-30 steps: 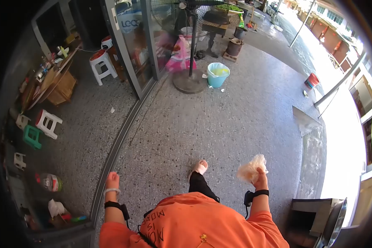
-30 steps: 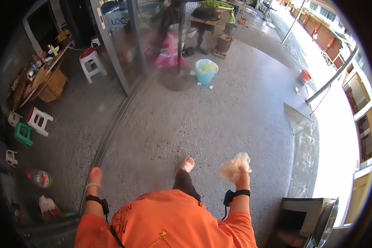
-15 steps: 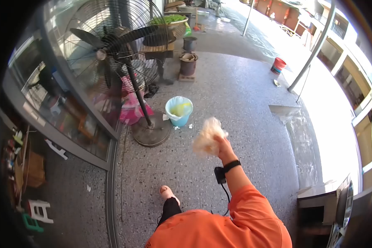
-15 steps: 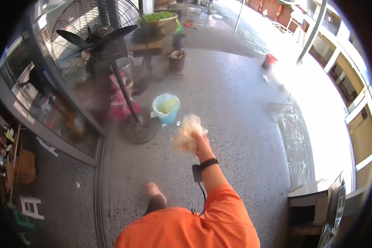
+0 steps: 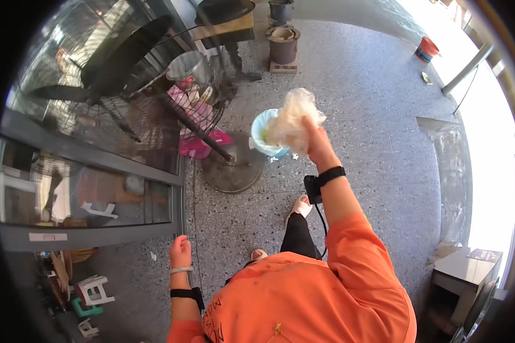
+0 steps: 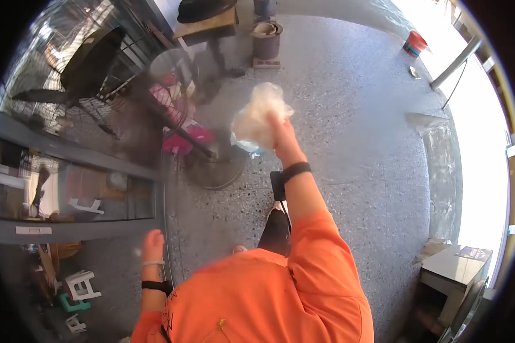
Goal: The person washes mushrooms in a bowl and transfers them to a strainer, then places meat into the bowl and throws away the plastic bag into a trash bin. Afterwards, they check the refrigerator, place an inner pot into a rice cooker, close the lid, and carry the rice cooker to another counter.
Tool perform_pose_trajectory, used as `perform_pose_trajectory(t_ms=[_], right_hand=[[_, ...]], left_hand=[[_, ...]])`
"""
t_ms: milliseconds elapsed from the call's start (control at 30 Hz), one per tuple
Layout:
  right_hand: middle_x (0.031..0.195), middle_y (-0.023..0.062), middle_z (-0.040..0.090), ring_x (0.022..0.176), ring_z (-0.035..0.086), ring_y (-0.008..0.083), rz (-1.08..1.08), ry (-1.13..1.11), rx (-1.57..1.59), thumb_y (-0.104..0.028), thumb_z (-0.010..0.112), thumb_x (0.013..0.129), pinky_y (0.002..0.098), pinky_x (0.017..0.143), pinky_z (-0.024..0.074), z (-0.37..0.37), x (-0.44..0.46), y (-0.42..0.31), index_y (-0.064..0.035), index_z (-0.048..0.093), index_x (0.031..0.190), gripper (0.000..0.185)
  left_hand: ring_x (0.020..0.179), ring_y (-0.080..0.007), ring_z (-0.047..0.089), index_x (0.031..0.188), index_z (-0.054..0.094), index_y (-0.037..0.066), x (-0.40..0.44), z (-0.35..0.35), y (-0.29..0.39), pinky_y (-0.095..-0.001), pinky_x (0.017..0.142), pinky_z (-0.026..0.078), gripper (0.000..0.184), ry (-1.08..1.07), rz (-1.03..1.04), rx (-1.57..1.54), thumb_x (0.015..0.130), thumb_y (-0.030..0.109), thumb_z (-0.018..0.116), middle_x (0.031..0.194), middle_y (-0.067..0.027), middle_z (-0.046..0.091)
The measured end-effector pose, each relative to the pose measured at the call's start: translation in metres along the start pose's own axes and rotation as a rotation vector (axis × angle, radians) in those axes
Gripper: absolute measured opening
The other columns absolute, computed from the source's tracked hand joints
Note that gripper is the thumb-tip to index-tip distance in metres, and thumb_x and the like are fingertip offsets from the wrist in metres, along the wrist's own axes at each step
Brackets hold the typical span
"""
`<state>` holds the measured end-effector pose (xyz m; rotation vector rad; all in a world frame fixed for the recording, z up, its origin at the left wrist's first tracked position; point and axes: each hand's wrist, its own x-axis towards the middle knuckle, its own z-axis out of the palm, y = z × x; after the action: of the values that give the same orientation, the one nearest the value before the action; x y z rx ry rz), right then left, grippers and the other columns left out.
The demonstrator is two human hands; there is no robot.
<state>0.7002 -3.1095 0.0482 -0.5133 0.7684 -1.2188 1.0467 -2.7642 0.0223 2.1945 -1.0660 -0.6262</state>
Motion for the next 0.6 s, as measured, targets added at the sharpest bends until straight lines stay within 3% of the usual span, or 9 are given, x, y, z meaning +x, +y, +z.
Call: perform_pose_trajectory(t_ms=[67,100,133,200,333,433,500,533,600], right_hand=[[0.113,0.0193,0.05,0.093,0.056,0.0287,0.143,0.207,-0.774,-0.036,0.059,0.075,0.0366,0.082,0.0439,-0.014,0.057,0.012,0.0026,0.042,0.119,0.061],[0.111,0.0211,0.053,0.095,0.055,0.0287,-0.04,0.406,-1.035,-0.047,0.061,0.07,0.0348,0.085,0.0402,-0.059,0.098,0.058,0.0008,0.048,0.115,0.067],[0.111,0.0211,0.053,0.095,0.055,0.0287,-0.006,0.42,-1.025,-0.047,0.061,0.07,0.0348,0.085,0.0402,-0.079,0.108,0.056,0.0008,0.048,0.115,0.067],[0.1,0.0136,0.058,0.094,0.055,0.026,0.305,0.223,-1.012,-0.041,0.061,0.072,0.0392,0.065,0.0468,-0.126,0.109,0.046,-0.003,0.052,0.112,0.055],[0.08,0.0059,0.061,0.065,0.061,0.0162,0.628,0.294,-1.021,-0.028,0.056,0.072,0.0269,0.04,0.0375,-0.224,0.096,0.049,-0.0041,0.06,0.097,0.035],[0.078,0.0057,0.061,0.063,0.061,0.0167,0.756,0.324,-1.1,-0.026,0.056,0.072,0.0292,0.041,0.0398,-0.267,0.095,0.048,-0.0041,0.061,0.093,0.031],[0.081,0.0141,0.063,0.07,0.062,0.026,0.672,0.295,-1.198,-0.026,0.053,0.071,0.0353,0.064,0.0475,-0.285,0.096,0.055,-0.0024,0.062,0.087,0.03],[0.081,0.0141,0.063,0.07,0.062,0.026,0.698,0.284,-1.199,-0.026,0.053,0.071,0.0353,0.064,0.0475,-0.298,0.098,0.064,-0.0024,0.062,0.087,0.03],[0.092,0.0155,0.061,0.085,0.058,0.0308,0.617,0.075,-1.412,-0.026,0.051,0.071,0.0391,0.073,0.0454,-0.325,0.11,0.084,-0.0041,0.062,0.088,0.03]], left_hand=[[0.071,-0.0185,0.059,0.096,0.055,0.003,0.019,0.04,0.025,-0.0288,0.064,0.048,0.022,-0.077,-0.013,0.159,0.077,0.014,0.057,0.082,-0.0111,0.06],[0.074,-0.0212,0.06,0.096,0.056,0.003,0.031,0.057,0.036,-0.0299,0.066,0.048,0.024,-0.172,-0.025,0.306,0.076,0.015,0.058,0.085,-0.0135,0.06],[0.074,-0.0212,0.06,0.096,0.056,0.003,0.04,0.072,0.048,-0.0299,0.066,0.048,0.024,-0.194,-0.036,0.334,0.076,0.015,0.058,0.085,-0.0135,0.06],[0.076,-0.0256,0.06,0.096,0.057,0.004,0.045,0.105,0.065,-0.0331,0.068,0.048,0.026,-0.384,-0.044,0.364,0.074,0.018,0.059,0.087,-0.0158,0.06],[0.081,-0.0291,0.059,0.098,0.058,0.006,0.075,0.154,0.06,-0.037,0.073,0.047,0.029,-0.555,-0.164,0.397,0.074,0.021,0.057,0.09,-0.0159,0.06],[0.088,-0.0322,0.056,0.101,0.058,0.007,0.109,0.192,0.056,-0.0392,0.079,0.045,0.032,-0.673,-0.247,0.527,0.074,0.024,0.057,0.095,-0.0172,0.059],[0.097,-0.0345,0.052,0.103,0.057,0.007,0.141,0.22,0.05,-0.0404,0.085,0.042,0.034,-0.701,-0.224,0.612,0.074,0.025,0.057,0.101,-0.0187,0.056],[0.101,-0.0343,0.049,0.104,0.056,0.006,0.159,0.236,0.048,-0.0403,0.086,0.041,0.035,-0.711,-0.22,0.631,0.074,0.025,0.057,0.106,-0.0189,0.054],[0.107,-0.0342,0.045,0.107,0.054,0.006,0.195,0.274,0.042,-0.0403,0.089,0.039,0.038,-0.734,-0.157,0.675,0.074,0.024,0.056,0.114,-0.0188,0.048]])
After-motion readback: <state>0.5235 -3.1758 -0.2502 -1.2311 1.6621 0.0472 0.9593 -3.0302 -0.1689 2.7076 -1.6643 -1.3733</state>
